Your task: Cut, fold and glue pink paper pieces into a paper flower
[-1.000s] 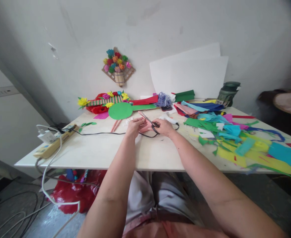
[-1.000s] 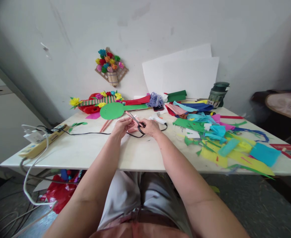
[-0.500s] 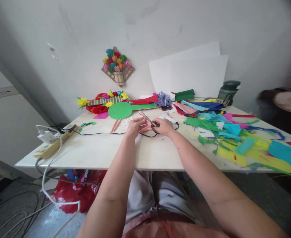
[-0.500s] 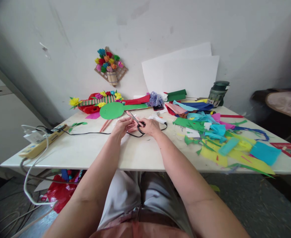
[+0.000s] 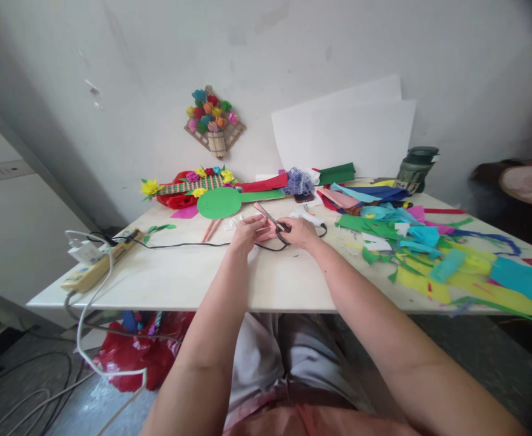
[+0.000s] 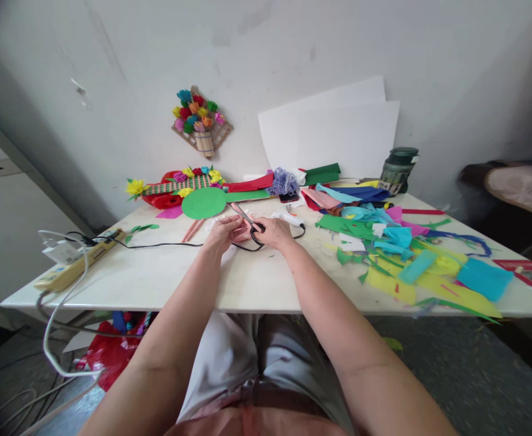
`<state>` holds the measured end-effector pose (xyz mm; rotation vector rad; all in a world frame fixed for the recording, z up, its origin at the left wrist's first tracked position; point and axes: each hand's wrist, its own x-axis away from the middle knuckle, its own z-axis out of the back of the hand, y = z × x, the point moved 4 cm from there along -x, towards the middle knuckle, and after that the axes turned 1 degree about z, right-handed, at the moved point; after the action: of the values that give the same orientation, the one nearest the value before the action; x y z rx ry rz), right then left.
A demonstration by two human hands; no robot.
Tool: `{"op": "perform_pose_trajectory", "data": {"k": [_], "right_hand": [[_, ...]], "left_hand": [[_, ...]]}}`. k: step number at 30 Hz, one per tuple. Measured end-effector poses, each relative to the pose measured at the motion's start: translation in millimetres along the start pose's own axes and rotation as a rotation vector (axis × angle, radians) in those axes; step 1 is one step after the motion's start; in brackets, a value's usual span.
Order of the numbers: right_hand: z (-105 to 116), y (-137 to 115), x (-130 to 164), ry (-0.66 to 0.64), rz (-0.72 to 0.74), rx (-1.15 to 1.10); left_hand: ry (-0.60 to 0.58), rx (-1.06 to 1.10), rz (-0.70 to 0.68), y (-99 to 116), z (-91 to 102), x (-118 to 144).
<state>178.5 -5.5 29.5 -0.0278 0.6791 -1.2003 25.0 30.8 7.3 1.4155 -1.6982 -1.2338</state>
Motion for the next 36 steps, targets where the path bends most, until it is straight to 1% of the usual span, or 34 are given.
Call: {"op": "perform_pose_trajectory", "data": {"k": [9, 25, 32, 36], "right_hand": [[-1.2, 0.9, -1.4, -0.015, -0.002, -0.016], [-4.7, 1.8, -3.1, -0.031, 0.005, -0.084], [-6.7, 2.1, -3.2, -0.038, 0.007, -0.096], [-5.7, 0.6, -2.4, -0.054, 0.008, -0.083]], "left_hand": [[0.003, 0.048, -0.016, 2.1, -2.2, 1.2], [-0.019, 0.077, -0.051, -2.0, 1.9, -5.6], [-0.028, 0.096, -0.051, -3.0, 3.1, -7.0], [-0.04, 0.068, -0.017, -4.0, 2.7, -5.7]]}}
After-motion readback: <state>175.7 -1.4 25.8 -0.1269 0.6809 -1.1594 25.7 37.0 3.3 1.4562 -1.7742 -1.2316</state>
